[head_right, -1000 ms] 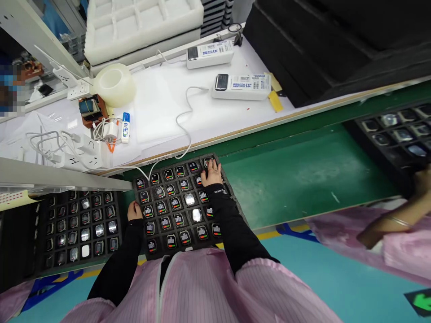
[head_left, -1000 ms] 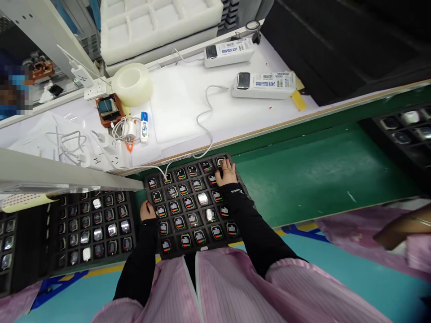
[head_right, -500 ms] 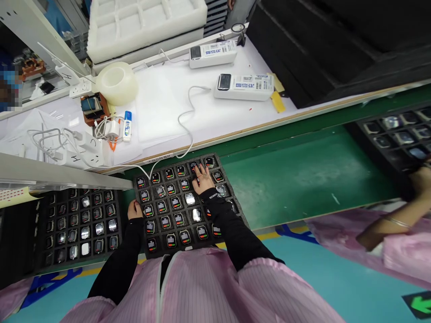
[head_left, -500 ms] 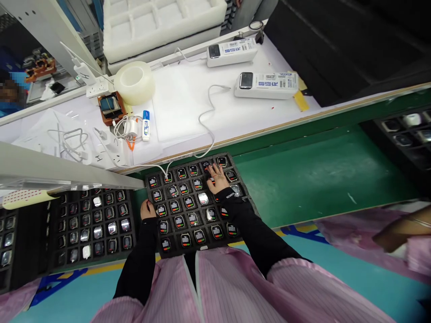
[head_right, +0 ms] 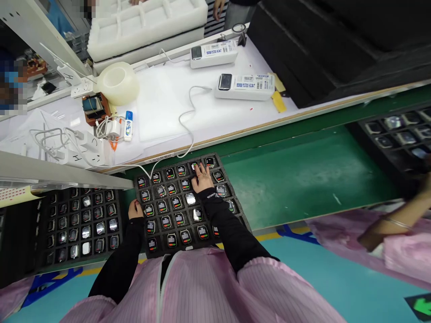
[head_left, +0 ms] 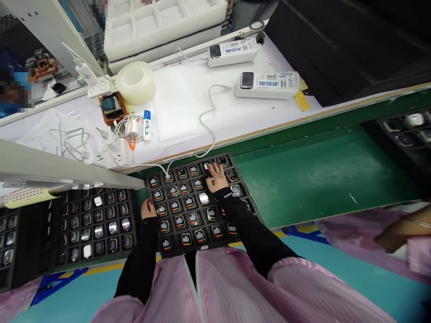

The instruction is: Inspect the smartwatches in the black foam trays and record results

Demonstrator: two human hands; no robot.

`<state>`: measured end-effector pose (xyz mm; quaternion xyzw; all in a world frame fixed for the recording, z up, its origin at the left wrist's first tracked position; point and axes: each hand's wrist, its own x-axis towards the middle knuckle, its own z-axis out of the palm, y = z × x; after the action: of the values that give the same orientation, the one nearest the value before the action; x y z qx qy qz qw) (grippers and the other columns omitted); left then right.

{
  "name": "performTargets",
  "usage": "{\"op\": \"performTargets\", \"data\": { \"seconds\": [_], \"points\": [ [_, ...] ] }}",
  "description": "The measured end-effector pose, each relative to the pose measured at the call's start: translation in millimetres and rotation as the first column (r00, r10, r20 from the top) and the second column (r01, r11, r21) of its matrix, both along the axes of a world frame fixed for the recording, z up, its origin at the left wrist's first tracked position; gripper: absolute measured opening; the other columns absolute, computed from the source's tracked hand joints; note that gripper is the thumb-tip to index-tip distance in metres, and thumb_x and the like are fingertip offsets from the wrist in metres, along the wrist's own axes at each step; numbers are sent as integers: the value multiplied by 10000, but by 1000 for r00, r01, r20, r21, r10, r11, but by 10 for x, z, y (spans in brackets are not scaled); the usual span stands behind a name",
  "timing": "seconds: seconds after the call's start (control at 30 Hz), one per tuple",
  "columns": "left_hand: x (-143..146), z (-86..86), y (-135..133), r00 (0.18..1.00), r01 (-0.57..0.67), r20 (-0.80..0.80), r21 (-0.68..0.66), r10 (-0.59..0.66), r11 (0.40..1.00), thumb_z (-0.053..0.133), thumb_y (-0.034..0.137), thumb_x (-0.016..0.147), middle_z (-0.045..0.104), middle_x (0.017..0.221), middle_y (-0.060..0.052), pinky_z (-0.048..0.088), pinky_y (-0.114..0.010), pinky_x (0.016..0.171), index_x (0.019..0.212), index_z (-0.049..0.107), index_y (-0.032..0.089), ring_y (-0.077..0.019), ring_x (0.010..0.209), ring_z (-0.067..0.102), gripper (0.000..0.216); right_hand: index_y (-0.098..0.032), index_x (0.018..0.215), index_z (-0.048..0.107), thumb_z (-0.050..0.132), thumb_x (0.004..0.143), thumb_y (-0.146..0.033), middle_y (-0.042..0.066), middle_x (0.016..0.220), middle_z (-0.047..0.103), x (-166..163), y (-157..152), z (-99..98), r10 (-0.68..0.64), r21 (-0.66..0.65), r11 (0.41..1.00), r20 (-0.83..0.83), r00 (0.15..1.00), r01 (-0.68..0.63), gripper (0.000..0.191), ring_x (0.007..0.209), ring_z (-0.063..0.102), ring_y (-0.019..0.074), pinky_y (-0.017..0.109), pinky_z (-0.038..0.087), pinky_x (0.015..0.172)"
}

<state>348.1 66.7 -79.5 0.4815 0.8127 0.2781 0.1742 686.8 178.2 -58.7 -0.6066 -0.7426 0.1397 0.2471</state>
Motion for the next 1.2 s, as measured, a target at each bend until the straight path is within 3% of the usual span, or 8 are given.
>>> {"op": "performTargets", "data": {
  "seconds": [0.27, 0.47, 0.53, 0.63, 0.73, 0.8, 0.93, 1.2],
  "points": [
    [9, 25, 1, 1000, 17, 4, -20, -17, 1000, 331, 328, 872, 624, 1057, -163, 434, -356, 914, 1034, 598, 111, -240, 1002, 565, 381, 65, 1352, 350, 395, 754, -209, 206, 1308, 488, 16, 64, -13, 6, -33, 999, 67, 998, -4, 660, 1333, 306, 289, 537, 201, 1124],
    [-27, 3, -83, 999, -6, 31, -49, 8, 999, 329, 354, 866, 631, 1037, -171, 445, -393, 917, 1021, 616, 102, -257, 990, 575, 412, -3, 1242, 527, 356, 809, -245, 204, 1187, 575, 487, -279, 41, -314, 4, 949, -52, 948, 314, 524, 1175, 477, 306, 519, 336, 1039],
    [-43, 28, -206, 998, 9, 63, -90, -3, 996, 329, 366, 863, 635, 1027, -160, 447, -399, 922, 1026, 619, 113, -256, 996, 576, 418, -45, 1164, 597, 354, 822, -254, 184, 1055, 637, 761, -532, 39, -492, -71, 870, -73, 868, 487, 469, 1043, 550, 309, 489, 423, 946],
    [-57, 65, -507, 992, 38, 125, -152, -19, 988, 325, 384, 870, 634, 1050, -145, 444, -395, 938, 1043, 618, 126, -249, 1020, 574, 427, -86, 1094, 649, 361, 835, -244, 169, 938, 661, 1153, -965, 15, -714, -286, 655, 68, 697, 699, 418, 935, 588, 311, 446, 455, 855],
    [-36, 49, -860, 983, 58, 181, -204, -21, 977, 333, 389, 877, 629, 1091, -130, 437, -390, 961, 1064, 615, 136, -241, 1045, 571, 422, -121, 1049, 679, 382, 879, -276, 159, 903, 656, 1359, -1315, 3, -706, -498, 471, 283, 650, 728, 376, 845, 605, 285, 385, 448, 794],
    [4, 3, -1041, 980, 10, 193, -247, 40, 969, 358, 377, 867, 619, 1115, -140, 427, -390, 982, 1094, 609, 120, -248, 1068, 564, 424, -115, 1040, 682, 391, 904, -309, 168, 914, 652, 1355, -1435, 16, -652, -571, 415, 356, 669, 708, 376, 829, 605, 282, 364, 439, 768],
    [102, -107, -1131, 967, -144, 170, -244, 188, 959, 362, 337, 868, 612, 1113, -147, 413, -379, 1009, 1141, 599, 114, -248, 1095, 555, 425, -77, 1042, 669, 352, 935, -308, 190, 972, 642, 1178, -1410, 73, -614, -543, 457, 381, 691, 705, 407, 858, 600, 294, 348, 424, 738],
    [154, -96, -810, 949, -178, 222, -214, 225, 960, 414, 251, 842, 612, 1140, -147, 405, -379, 1020, 1135, 601, 111, -251, 1130, 537, 375, -101, 1039, 654, 360, 937, -284, 148, 889, 632, 1119, -1079, 134, -636, -473, 547, 301, 710, 691, 361, 795, 588, 252, 307, 396, 678]
  ]
}}
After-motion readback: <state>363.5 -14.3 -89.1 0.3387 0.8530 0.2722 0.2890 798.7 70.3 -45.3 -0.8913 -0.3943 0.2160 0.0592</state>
